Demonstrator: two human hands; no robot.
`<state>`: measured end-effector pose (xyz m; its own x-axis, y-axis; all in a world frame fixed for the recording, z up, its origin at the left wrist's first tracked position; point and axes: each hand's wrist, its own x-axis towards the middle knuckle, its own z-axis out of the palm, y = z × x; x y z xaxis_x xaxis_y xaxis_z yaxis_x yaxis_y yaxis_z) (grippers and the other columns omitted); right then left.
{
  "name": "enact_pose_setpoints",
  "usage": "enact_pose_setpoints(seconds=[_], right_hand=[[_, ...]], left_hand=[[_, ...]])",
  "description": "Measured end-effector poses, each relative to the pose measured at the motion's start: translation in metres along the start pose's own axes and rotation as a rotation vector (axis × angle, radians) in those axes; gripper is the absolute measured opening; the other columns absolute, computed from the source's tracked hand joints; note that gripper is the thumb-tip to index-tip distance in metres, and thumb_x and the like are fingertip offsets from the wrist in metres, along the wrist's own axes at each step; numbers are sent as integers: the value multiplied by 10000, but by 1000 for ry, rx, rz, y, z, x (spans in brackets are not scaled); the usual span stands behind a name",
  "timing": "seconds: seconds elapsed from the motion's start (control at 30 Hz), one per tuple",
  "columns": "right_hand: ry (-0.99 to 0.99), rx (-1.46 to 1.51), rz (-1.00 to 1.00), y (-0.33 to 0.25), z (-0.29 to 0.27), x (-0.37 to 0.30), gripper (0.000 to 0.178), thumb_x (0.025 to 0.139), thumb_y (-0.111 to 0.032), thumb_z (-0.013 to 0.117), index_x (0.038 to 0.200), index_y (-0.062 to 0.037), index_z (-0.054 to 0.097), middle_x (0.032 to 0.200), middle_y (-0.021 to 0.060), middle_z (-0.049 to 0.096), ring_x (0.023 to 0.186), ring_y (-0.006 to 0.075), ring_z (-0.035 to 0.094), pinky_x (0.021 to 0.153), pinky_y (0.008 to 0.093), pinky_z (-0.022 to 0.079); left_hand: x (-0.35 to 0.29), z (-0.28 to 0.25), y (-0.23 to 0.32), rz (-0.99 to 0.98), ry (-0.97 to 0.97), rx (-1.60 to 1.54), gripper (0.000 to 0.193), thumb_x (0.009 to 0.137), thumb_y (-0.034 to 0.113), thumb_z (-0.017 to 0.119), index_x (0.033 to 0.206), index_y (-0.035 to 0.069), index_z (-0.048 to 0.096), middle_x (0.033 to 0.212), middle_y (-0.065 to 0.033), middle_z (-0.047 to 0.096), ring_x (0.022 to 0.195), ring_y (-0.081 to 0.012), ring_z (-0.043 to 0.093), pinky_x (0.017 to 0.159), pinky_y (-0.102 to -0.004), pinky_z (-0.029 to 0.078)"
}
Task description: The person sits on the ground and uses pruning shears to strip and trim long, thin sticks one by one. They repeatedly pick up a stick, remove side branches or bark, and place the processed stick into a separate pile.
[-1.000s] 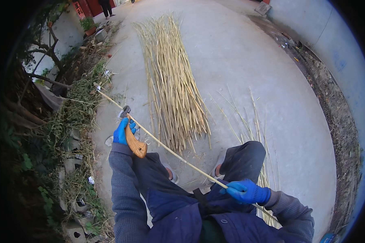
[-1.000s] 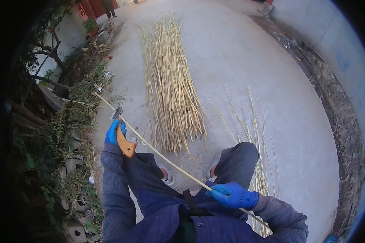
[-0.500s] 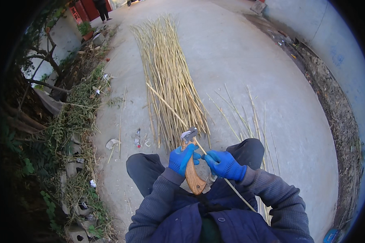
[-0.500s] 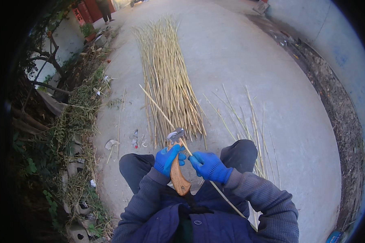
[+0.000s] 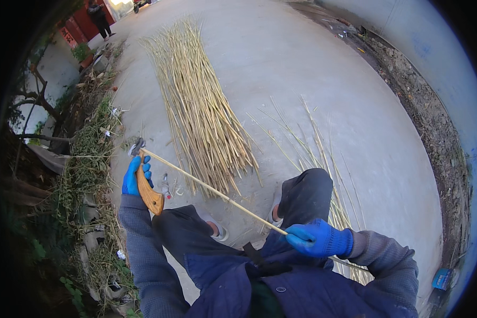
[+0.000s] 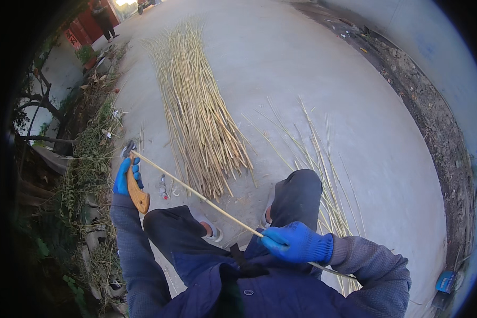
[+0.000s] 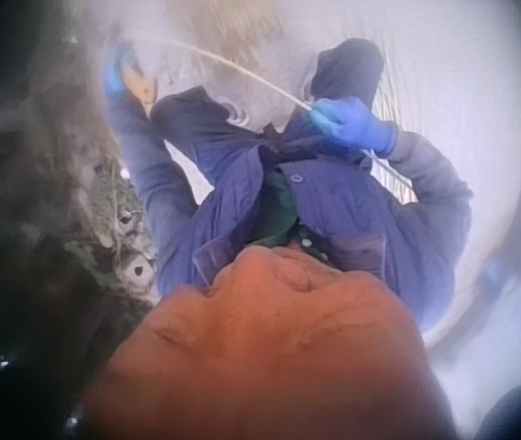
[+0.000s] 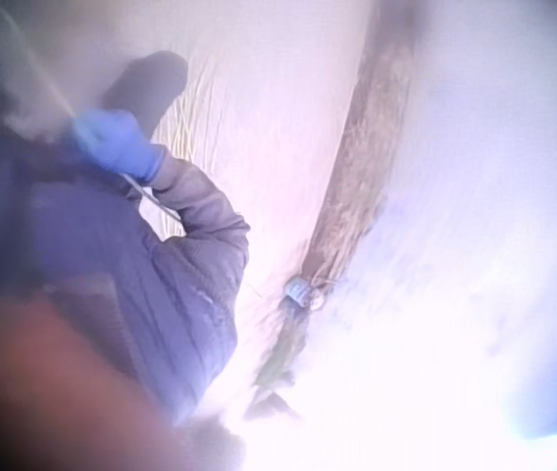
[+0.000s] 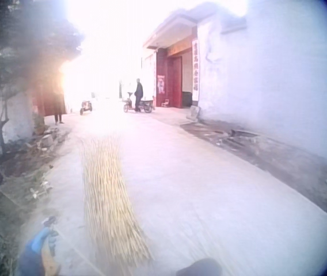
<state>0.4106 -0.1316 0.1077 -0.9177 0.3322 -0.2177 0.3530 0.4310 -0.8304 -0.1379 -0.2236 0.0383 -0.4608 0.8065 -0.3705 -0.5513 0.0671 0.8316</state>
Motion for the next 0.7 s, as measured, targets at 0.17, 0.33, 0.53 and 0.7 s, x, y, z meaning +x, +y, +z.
enact_pose_setpoints(seconds=[0.17, 0.33, 0.53, 0.7], right_hand=[[18, 126, 279, 9, -20, -44, 199, 983, -236, 517, 1032, -77, 627, 684, 90, 619, 614, 221, 656, 586, 333, 517], [305, 229, 414, 26, -49, -70, 219, 980, -184, 535, 1130, -63, 640, 636, 60, 628, 568, 126, 656, 559, 274, 529], [637, -194, 420, 107, -75, -92, 209, 939, -188, 573, 1076, -52, 653, 702, 116, 644, 626, 246, 666, 596, 361, 526], [695, -633, 511, 206, -40, -150, 150, 889, -215, 539, 897, -79, 602, 734, 161, 630, 699, 379, 623, 631, 494, 488]], left_hand=[[-2, -63, 11, 183, 326, -121, 416, 901, 336, 649, 1242, 109, 578, 1040, -44, 669, 583, -78, 571, 468, -212, 492], [9, -53, -33, 10, 209, -51, 338, 915, 322, 659, 1186, 133, 590, 1078, -31, 647, 665, -61, 595, 520, -196, 506], [18, 53, -86, 48, 69, 232, 511, 922, 380, 647, 1278, 23, 564, 1130, -78, 643, 847, -148, 615, 692, -287, 530], [30, 80, -126, 2, -13, 433, 546, 924, 415, 635, 1292, 18, 563, 1157, -63, 627, 842, -133, 591, 694, -279, 515]])
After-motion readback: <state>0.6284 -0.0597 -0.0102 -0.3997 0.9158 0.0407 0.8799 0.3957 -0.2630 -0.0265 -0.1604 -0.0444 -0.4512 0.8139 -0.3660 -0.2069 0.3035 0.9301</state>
